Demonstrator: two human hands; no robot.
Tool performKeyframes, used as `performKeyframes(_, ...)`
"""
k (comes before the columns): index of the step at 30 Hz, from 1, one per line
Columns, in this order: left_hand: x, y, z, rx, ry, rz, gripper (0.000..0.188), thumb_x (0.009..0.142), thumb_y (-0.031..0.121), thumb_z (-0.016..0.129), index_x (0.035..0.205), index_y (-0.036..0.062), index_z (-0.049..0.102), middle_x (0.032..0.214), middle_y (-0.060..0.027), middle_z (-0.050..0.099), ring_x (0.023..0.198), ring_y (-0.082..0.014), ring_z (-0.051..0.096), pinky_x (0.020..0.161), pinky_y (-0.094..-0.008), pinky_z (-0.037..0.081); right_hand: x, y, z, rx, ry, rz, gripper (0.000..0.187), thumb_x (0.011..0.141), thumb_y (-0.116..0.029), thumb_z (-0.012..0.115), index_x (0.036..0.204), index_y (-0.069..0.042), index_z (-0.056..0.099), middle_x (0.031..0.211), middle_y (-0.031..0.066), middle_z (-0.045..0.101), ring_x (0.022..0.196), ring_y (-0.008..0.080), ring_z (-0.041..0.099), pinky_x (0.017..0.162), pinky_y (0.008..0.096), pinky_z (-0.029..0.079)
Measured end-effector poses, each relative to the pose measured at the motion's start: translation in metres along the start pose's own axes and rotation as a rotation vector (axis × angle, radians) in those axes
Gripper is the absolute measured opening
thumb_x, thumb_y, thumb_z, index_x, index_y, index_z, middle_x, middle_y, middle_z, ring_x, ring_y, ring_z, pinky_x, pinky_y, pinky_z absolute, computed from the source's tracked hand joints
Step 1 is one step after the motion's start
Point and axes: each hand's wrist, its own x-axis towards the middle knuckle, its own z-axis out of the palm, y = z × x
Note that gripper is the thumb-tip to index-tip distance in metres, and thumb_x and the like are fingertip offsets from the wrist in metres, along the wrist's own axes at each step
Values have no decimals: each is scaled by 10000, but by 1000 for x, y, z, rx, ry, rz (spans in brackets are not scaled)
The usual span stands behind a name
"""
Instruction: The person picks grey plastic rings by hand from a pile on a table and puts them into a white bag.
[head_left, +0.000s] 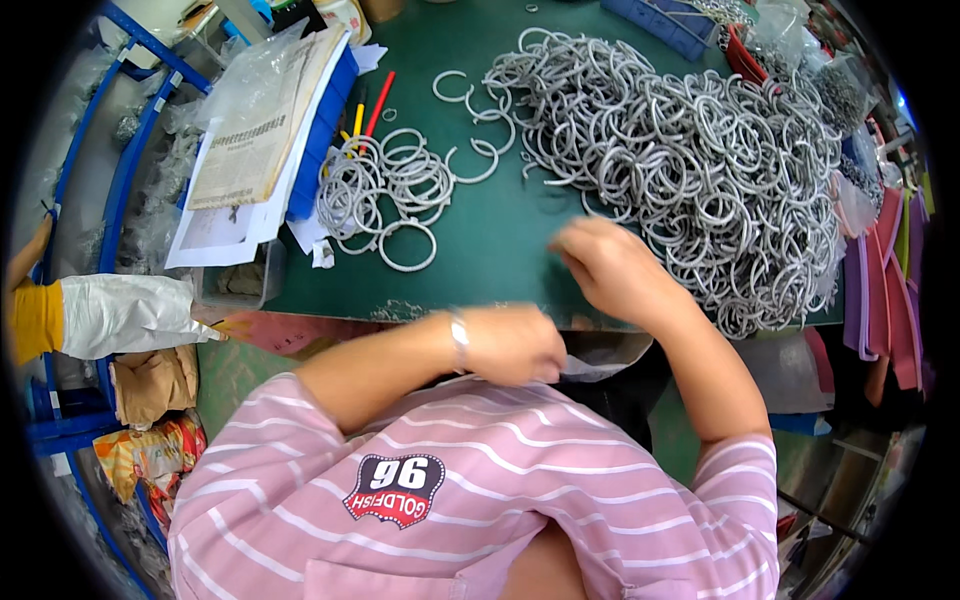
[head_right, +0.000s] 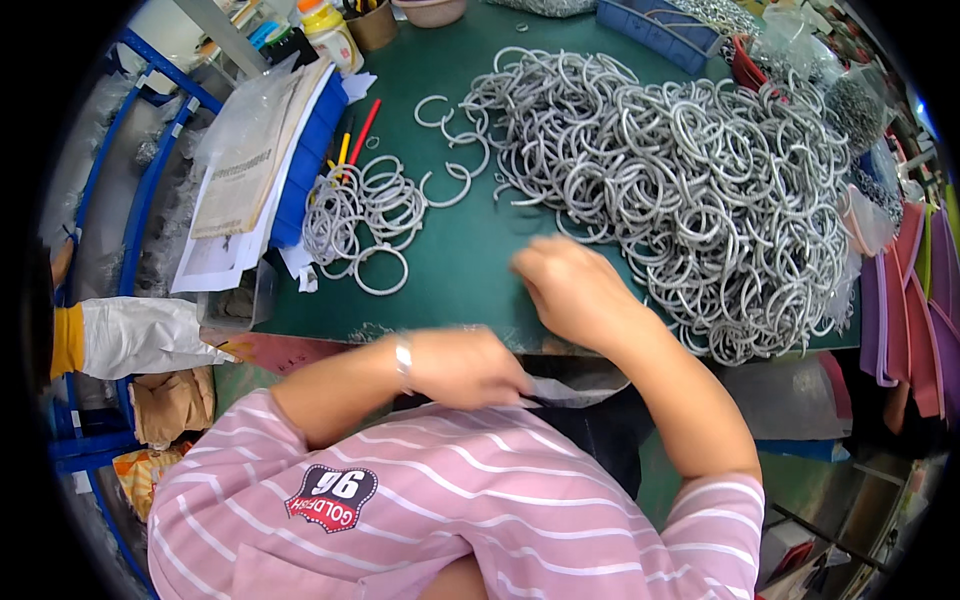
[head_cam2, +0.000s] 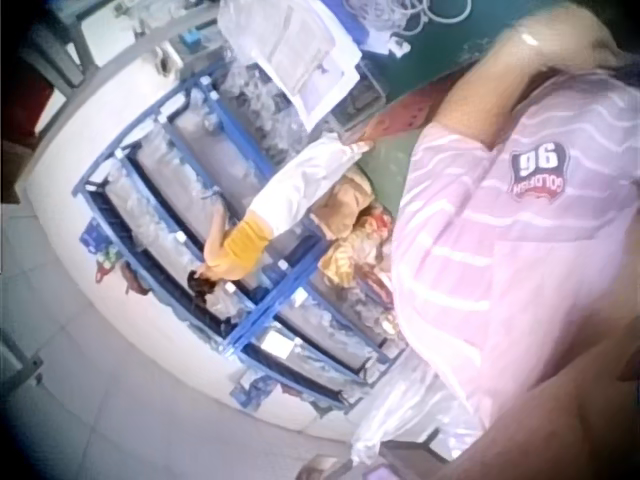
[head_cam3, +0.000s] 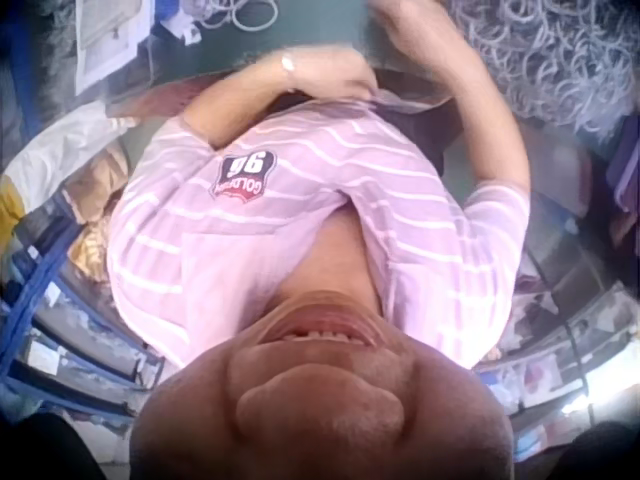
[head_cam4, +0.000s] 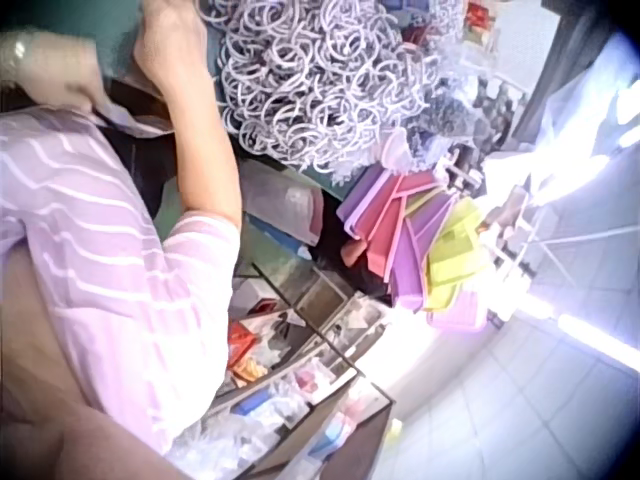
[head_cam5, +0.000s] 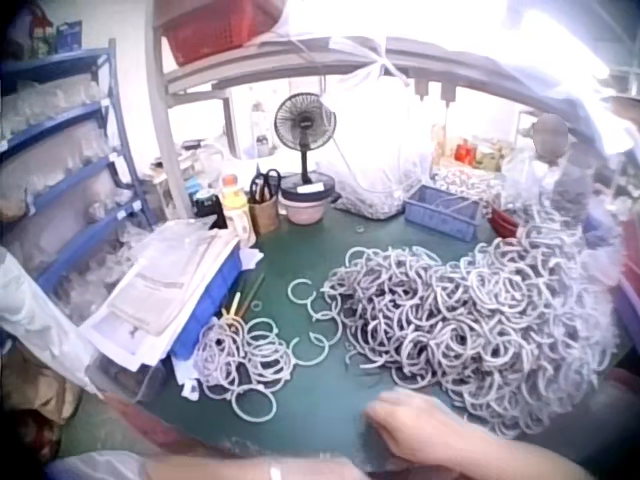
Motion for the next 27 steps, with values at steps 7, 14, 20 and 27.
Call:
performKeyframes(7,-5,-122,-137,601,935,-324,186,757,-9,539,918,42,617,1002,-164,615,988,-329,574,828,-416,464,109,34,59,-557,203,-209,235,781,-117,522,999,-62,590,924,30,581,856,193,540,711,336,400)
performKeyframes(14,28,-142,-165,672,730,-750,283,829,115,514,1105,57,538,1135,-132,599,1109,-307,543,885,-461,437,119,32,33,-719,83,-205,86,740,-136,554,744,-88,625,827,53,589,840,216,548,702,348,416)
performKeyframes(20,18,-127,-177,718,622,-849,201,829,70,511,1009,28,590,1058,-178,632,997,-358,596,814,-463,475,152,51,-16,-361,515,-99,94,746,-122,640,763,-35,608,815,133,579,822,344,541,706,431,452)
performKeyframes(27,19,-131,-194,52,1251,-354,159,884,142,513,927,3,578,743,-119,632,715,-221,626,675,-335,488,182,79,-49,97,438,472,308,908,-262,525,833,28,598,736,170,644,707,303,619,665,386,480)
